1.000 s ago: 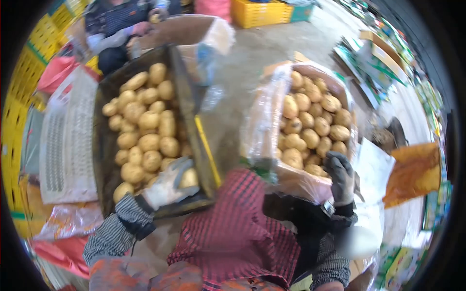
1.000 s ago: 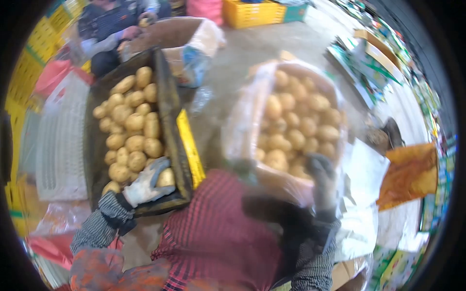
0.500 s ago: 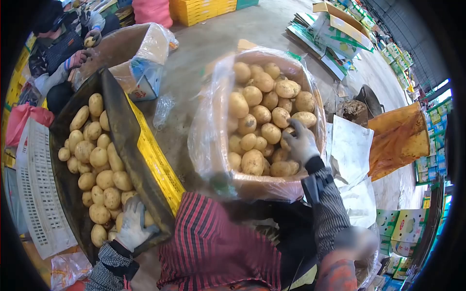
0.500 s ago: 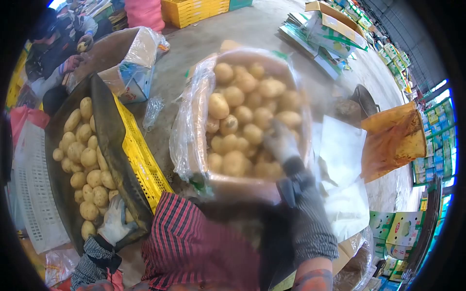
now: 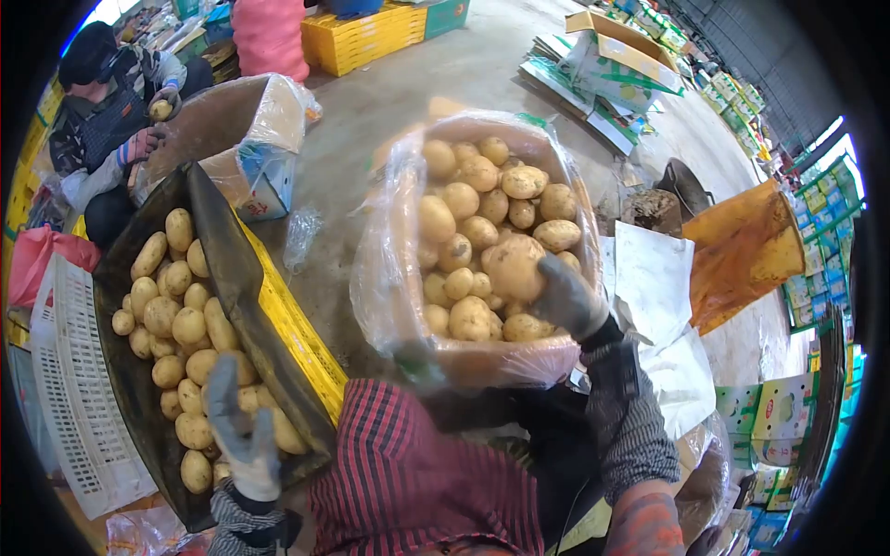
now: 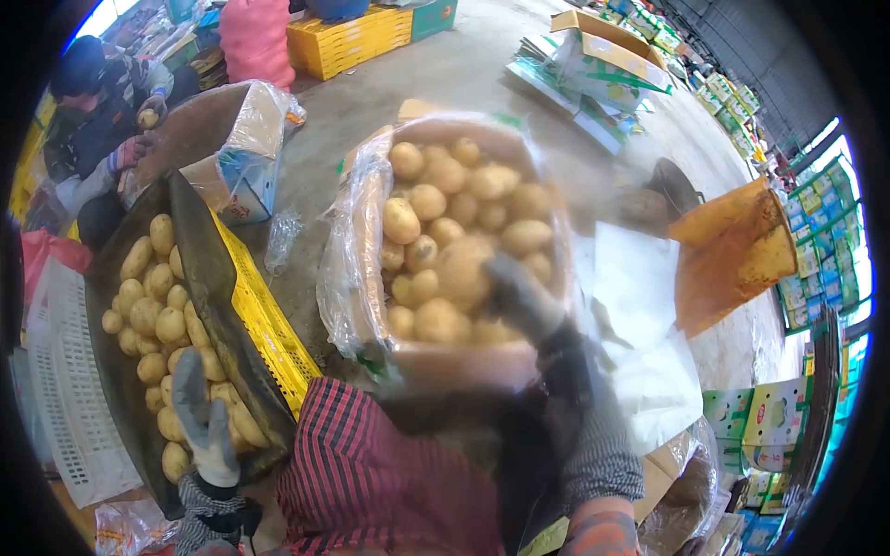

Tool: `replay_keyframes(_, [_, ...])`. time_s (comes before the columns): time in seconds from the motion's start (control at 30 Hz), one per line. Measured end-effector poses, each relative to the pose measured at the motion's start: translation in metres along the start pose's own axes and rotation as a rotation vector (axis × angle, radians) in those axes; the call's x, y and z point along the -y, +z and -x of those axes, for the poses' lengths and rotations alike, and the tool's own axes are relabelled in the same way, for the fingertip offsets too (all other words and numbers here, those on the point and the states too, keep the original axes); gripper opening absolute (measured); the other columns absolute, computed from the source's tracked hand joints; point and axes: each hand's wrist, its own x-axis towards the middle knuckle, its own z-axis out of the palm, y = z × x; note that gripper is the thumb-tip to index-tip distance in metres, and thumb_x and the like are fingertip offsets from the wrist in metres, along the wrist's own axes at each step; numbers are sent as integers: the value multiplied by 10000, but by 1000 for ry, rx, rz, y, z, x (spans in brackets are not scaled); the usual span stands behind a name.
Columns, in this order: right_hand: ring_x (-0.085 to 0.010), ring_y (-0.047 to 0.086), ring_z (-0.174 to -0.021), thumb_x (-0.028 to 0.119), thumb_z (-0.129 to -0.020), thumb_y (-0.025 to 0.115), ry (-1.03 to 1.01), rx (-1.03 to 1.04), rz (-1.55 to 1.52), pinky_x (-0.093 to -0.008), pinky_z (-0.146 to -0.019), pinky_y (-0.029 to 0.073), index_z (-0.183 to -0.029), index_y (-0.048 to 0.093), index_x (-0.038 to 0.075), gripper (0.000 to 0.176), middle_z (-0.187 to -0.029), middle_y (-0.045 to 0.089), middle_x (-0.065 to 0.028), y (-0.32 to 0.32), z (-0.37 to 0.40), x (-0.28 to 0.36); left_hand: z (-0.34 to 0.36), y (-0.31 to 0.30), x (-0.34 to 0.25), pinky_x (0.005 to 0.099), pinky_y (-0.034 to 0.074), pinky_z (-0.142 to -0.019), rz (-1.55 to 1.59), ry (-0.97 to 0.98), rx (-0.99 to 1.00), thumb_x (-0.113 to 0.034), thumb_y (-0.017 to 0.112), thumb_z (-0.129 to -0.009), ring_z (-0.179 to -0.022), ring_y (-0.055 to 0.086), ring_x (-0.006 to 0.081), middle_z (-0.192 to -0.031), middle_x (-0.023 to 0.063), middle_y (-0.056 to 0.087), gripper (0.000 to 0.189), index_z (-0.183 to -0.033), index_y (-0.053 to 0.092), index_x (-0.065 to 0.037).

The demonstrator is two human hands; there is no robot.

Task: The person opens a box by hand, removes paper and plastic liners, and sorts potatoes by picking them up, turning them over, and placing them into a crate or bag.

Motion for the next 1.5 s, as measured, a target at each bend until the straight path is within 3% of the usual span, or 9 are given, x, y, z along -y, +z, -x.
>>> replay_keyframes(0.2, [-268, 645, -989, 242, -754, 779, 249, -93, -1022, -384, -835, 528, -1293, 514, -35, 662, -1103, 651, -147, 42, 50, 137, 0, 137, -36, 447, 398, -1100, 558, -67, 381, -76, 594, -929, -1323, 456, 234, -1439, 143, 438, 590, -1468, 363, -10])
replay_keyframes(0.37, [-225, 578, -1151, 415, -846, 688, 165, -90, -825, -335, -979, 474, -1410, 388, -54, 792, -1300, 557, -148, 49, 88, 83, -19, 211, -52, 385, 466, -1008, 858, -408, 546, -103, 747, -853, -1201, 546, 236, -1327, 153, 538, 635, -1399, 446, 16])
replay_keyframes(0.5, [-232, 550, -1210, 292, -826, 686, 191, 6, -833, -336, -1026, 441, -1441, 367, -52, 774, -1338, 540, -147, 28, 88, 101, -33, 225, -35, 403, 498, -977, 0, 660, 455, -354, 622, -972, -1179, 565, 265, -1304, 136, 551, 550, -1354, 457, 6])
replay_keyframes(0.63, [-247, 525, -1254, 113, -799, 667, 193, -95, -318, -355, -1076, 401, -1448, 396, -27, 717, -1368, 532, -135, 22, 82, 121, -24, 236, -33, 405, 493, -1008, 505, 30, 581, -426, 438, -1041, -1199, 560, 271, -1340, 130, 515, 559, -1429, 369, -30])
replay_keyframes(0.7, [-252, 508, -1281, 78, -795, 679, 5, -110, -62, -372, -1098, 378, -1438, 425, -16, 697, -1389, 524, -133, 11, 83, 109, -22, 239, -46, 413, 490, -1023, 1395, -726, 610, -415, 383, -1059, -1214, 553, 270, -1353, 143, 496, 556, -1459, 322, -34])
replay_keyframes(0.8, [-254, 475, -1324, 83, -801, 691, -81, -216, -144, -391, -1125, 345, -1408, 476, -12, 651, -1420, 510, -146, 7, 78, 101, -31, 227, -52, 418, 488, -1031, 1421, -722, 628, -391, 382, -1063, -1221, 551, 262, -1345, 164, 496, 563, -1467, 301, -7])
replay_keyframes(1.1, [-270, 490, -1304, 165, -825, 655, -95, -107, -12, -372, -1130, 328, -1402, 449, -61, 653, -1376, 541, -162, 36, 61, 126, -25, 227, -31, 400, 453, -1068, 1230, -548, 683, -438, 416, -1038, -1238, 539, 248, -1392, 125, 484, 545, -1475, 363, -116])
replay_keyframes(1.23, [-233, 617, -1121, 181, -953, 568, -17, -395, -95, -344, -984, 481, -1264, 603, -29, 377, -1272, 604, -138, 33, 63, 50, -9, 223, -19, 347, 450, -1044, 758, -113, 444, -307, 597, -992, -1185, 551, 199, -1313, 94, 537, 491, -1391, 471, -51])
replay_keyframes(1.5, [-131, 600, -1038, 187, -996, 588, 73, -310, -445, -273, -897, 484, -1282, 585, -2, 343, -1172, 644, -63, 25, 61, 13, 11, 6, -32, 349, 466, -1001, 118, -50, 138, -147, 738, -867, -1165, 560, 211, -1257, 101, 582, 482, -1306, 564, -54])
